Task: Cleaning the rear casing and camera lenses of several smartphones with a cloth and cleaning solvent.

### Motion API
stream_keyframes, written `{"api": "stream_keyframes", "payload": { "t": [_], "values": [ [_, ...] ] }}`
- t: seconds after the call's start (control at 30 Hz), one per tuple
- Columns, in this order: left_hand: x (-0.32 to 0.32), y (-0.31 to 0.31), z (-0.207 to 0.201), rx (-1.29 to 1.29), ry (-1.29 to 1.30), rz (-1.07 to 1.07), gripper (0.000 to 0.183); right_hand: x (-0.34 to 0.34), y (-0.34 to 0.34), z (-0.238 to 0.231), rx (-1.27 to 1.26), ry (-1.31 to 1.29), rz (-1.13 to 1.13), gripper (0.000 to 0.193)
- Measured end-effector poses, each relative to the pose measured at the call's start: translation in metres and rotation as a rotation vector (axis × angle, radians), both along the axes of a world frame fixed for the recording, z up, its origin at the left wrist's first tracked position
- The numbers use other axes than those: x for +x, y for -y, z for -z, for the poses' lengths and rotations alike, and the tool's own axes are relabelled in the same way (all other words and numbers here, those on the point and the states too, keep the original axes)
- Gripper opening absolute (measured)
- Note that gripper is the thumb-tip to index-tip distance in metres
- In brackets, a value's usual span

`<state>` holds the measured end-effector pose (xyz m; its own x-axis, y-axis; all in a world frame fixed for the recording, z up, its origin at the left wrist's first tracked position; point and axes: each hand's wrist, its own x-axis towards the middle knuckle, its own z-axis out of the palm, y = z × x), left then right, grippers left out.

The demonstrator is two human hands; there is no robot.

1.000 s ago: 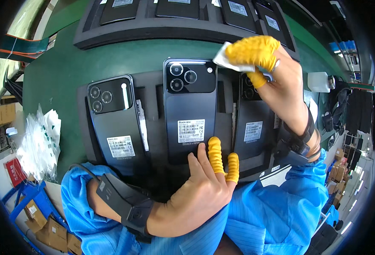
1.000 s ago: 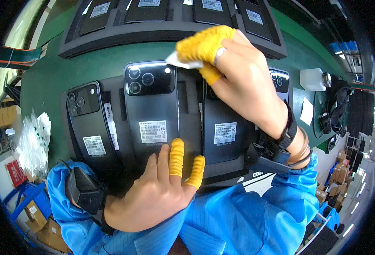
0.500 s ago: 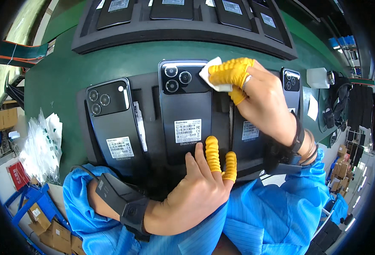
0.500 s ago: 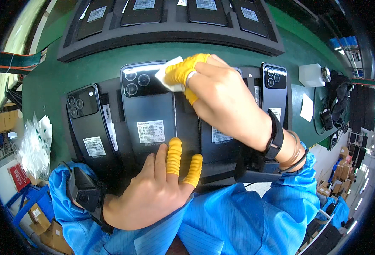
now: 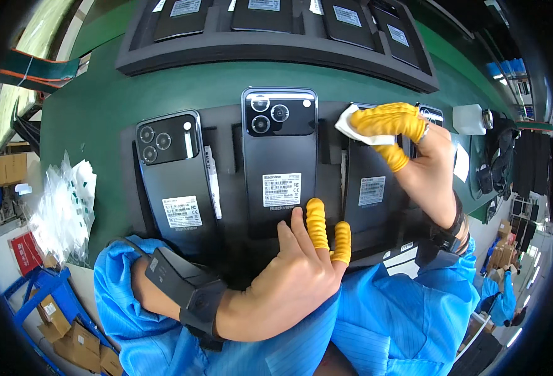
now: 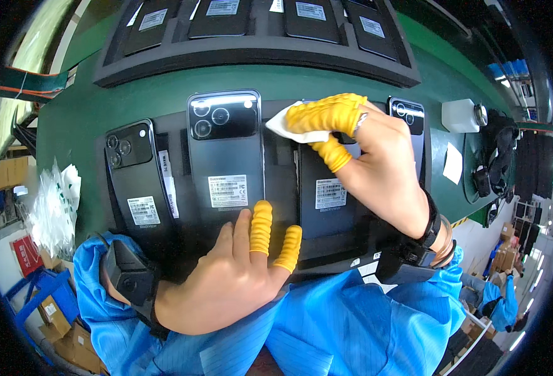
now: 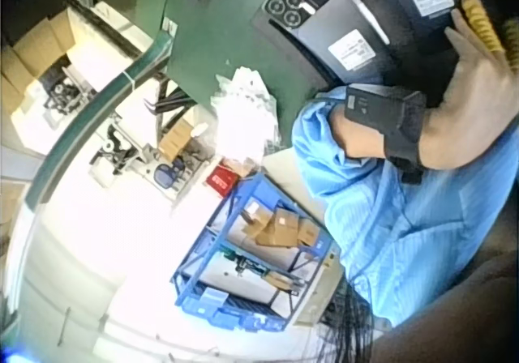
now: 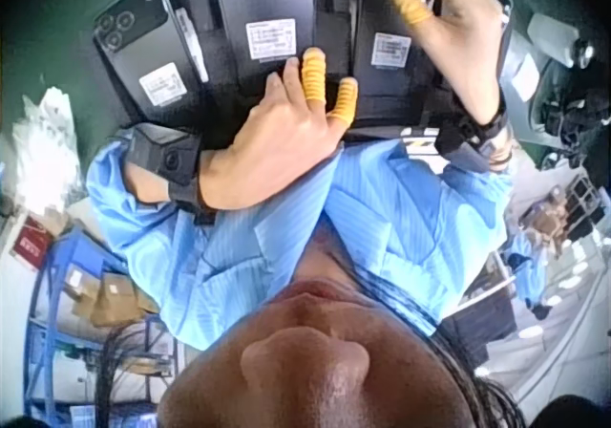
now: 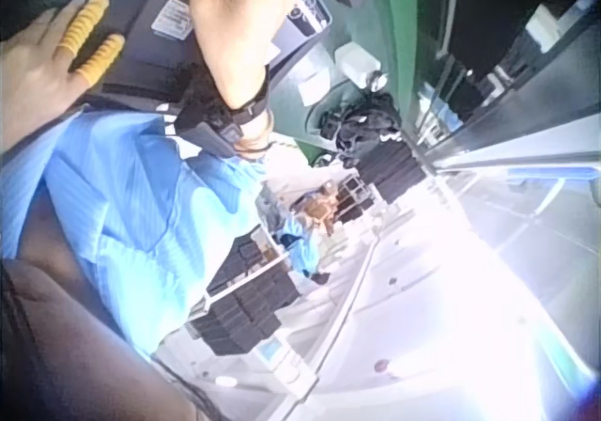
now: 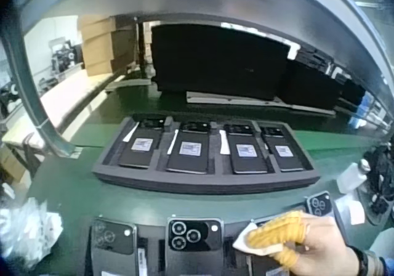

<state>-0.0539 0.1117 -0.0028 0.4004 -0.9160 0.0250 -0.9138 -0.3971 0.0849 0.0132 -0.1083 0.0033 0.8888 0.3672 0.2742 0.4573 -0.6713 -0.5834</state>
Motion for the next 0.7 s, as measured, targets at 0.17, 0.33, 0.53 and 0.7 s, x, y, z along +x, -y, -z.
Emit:
{"api": "stream_keyframes", "payload": {
  "t": [0.17, 0.33, 0.53, 0.7],
  "values": [
    [-0.001, 0.000, 0.001, 0.007, 0.000, 0.014, 0.044, 0.004, -0.002, 0.001, 0.021, 0.034, -0.011, 0.015],
    [-0.002, 0.001, 0.003, -0.016, 0.001, -0.021, 0.043, 0.009, -0.015, 0.007, -0.075, 0.130, -0.156, 0.028],
    [-0.001, 0.003, 0.000, -0.064, -0.008, -0.039, 0.035, 0.026, -0.044, 0.028, -0.160, 0.498, -0.383, 0.033],
    [-0.003, 0.005, 0.002, -0.094, -0.014, -0.070, 0.029, 0.022, -0.052, 0.018, -0.265, 0.316, -0.347, 0.016]
  ]
}}
